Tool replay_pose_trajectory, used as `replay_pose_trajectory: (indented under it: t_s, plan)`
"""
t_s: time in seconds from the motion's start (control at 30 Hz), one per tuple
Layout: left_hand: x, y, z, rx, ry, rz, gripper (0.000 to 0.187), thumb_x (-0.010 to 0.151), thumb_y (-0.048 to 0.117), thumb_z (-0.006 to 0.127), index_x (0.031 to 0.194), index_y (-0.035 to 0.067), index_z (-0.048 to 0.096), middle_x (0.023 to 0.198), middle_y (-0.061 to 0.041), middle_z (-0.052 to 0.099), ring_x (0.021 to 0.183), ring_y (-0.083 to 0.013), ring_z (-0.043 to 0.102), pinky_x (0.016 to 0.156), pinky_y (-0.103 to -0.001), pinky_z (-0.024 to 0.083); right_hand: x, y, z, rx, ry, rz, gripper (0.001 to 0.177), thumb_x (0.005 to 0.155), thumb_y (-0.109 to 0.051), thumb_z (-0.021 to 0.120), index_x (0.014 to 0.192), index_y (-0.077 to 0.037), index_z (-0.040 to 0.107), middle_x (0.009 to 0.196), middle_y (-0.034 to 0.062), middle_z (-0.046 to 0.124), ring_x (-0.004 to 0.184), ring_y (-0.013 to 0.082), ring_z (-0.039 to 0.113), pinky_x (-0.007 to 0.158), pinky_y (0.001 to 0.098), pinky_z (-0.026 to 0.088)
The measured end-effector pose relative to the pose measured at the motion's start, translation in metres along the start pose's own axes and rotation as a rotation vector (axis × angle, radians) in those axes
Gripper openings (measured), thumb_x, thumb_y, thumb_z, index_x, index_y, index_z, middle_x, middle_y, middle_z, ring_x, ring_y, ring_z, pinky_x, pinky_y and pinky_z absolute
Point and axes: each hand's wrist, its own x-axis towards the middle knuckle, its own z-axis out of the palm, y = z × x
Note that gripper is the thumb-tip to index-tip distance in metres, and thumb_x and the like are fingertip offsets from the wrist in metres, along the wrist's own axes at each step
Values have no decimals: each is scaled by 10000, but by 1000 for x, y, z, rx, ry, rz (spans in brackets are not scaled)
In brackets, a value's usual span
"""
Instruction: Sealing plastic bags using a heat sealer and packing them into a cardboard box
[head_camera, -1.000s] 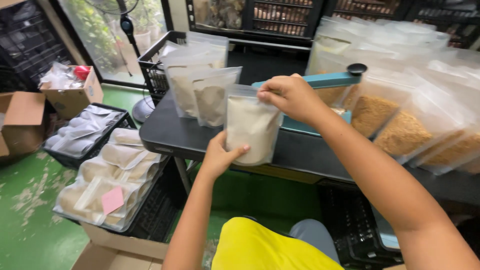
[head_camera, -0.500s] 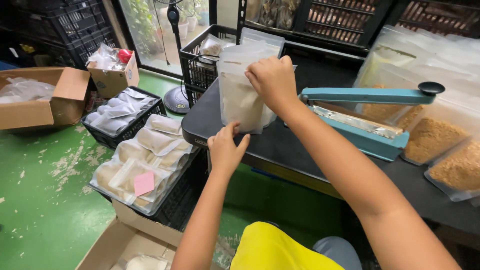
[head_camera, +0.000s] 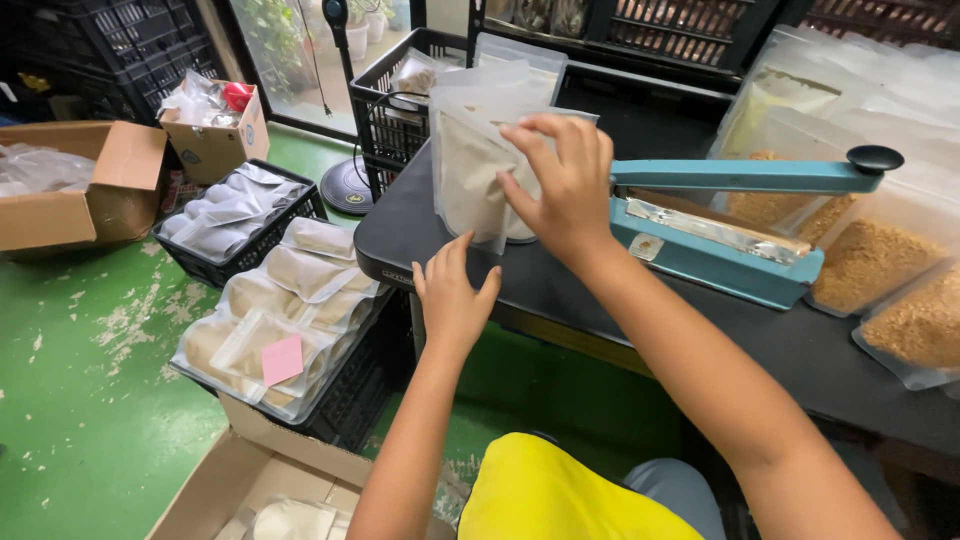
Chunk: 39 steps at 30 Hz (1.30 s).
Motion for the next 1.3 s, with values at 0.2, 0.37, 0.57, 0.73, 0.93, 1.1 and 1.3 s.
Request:
replay_pose_trajectory:
  t_s: [0.2,0.37,0.57,0.73,0.93,1.1,1.3]
  plan:
    - [-43,5,5,-235,151,73,436,927,199,719,1343,152,599,1221,-64,604,1167,-312,591,1088,-563,371,-63,-31,-65,243,32,244,305,944,-250,784,1232,-172,719,1202,35,629,1137,303,580,988,432,416]
    - [-85,-6,14,-353,165,80,295,919,202,723,1210,166,685,1077,-14,662,1034,-241,658,995,-457,462,-123,-45,-93,249,14,336,235,937,-207,769,1163,-144,754,1202,61,647,1144,329,582,1017,453,430]
    - [-132,-60,26,-392,193,-77,200,903,91,704,1097,132,733,974,-45,707,885,-244,723,869,-391,544,-165,-77,-98,326,-47,371,182,919,-174,758,1093,-123,772,1160,91,655,1127,369,599,1010,490,463]
    - [-176,-112,13,-354,211,-238,203,914,46,686,1098,122,728,968,-50,702,865,-242,732,845,-370,549,-205,-126,-72,462,-147,366,151,918,-150,730,1058,-142,786,1155,85,668,1126,369,605,1011,495,473]
    - [-236,-185,-22,-285,233,-449,195,919,75,687,1109,112,715,975,-69,700,887,-255,721,835,-368,554,-249,-195,-29,629,-334,480,192,920,-98,687,1071,-175,778,1185,53,651,1160,334,577,1033,489,456]
    - [-277,-238,-49,-229,306,-626,202,939,64,669,1138,54,698,969,-163,690,909,-364,696,834,-439,555,-254,-238,7,683,-658,373,337,907,-151,703,1244,-170,687,1326,124,570,1266,402,518,1091,560,400]
    - [-328,-305,-41,-319,474,-834,252,935,90,678,1185,122,694,1015,-85,713,881,-210,701,789,-318,551,-278,-292,62,847,-970,244,539,880,-172,732,1394,-153,571,1443,181,492,1300,450,495,1094,591,400]
